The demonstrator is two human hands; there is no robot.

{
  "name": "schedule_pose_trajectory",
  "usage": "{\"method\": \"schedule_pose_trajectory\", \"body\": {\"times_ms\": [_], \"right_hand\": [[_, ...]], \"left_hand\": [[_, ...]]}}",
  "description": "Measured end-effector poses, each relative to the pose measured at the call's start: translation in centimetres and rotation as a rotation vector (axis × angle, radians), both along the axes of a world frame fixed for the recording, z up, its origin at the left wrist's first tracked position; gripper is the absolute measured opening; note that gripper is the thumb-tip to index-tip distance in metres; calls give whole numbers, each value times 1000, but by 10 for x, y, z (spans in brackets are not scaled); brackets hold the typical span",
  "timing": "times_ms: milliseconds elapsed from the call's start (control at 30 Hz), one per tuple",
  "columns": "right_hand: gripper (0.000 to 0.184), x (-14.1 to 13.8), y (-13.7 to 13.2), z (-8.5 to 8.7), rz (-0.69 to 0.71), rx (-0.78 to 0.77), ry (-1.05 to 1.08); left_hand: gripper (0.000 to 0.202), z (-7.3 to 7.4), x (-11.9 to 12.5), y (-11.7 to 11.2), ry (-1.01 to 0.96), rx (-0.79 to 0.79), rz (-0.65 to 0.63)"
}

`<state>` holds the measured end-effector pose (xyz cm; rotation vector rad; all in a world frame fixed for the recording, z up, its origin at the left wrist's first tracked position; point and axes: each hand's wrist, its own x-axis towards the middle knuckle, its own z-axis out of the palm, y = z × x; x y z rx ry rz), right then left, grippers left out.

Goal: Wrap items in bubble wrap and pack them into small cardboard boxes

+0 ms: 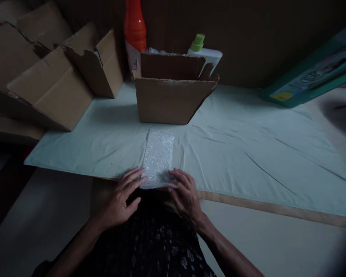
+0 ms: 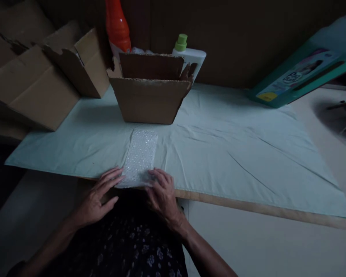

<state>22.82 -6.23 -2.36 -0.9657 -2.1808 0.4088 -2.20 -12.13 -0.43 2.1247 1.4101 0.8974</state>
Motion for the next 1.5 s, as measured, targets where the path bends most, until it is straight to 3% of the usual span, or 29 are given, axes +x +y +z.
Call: {"method": "schedule_pose_trajectory", "body": {"times_ms": [167,233,300,333,467,633,800,1000,1167,1333,1500], "right_hand": [[15,-9,4,0,-137,-20,32],[17,-13,5,-5,-172,-23,20],[7,-16,5,-9,-216,-31,11],[4,-17,5,-10,-245,-33,10],[44,-15,1,-8,-299,15,38],[32,-13,-6,3,-107,14,-102],[22,-19,0,1,-47,-1,-210],[21,-22,9,10,-1,-45,-96],[16,-22,15,15,-32,-95,-41],[26,-15,13,12,-164,-39,-50],[27,-14,8,10,-115,9,-176]], "left_hand": [[31,-4,24,18,-143,2,301],[26,-8,28,28,-135,-25,403],[27,-12,30,35,-98,-30,437],[29,-13,30,37,-75,-26,441],[34,-15,33,40,16,-21,449],[32,-16,38,42,102,27,455],[27,-12,32,38,104,79,421],[36,-5,23,26,21,141,157],[24,-7,27,34,-14,135,224],[26,-5,29,50,22,62,287],[26,-10,31,54,82,57,325]]}}
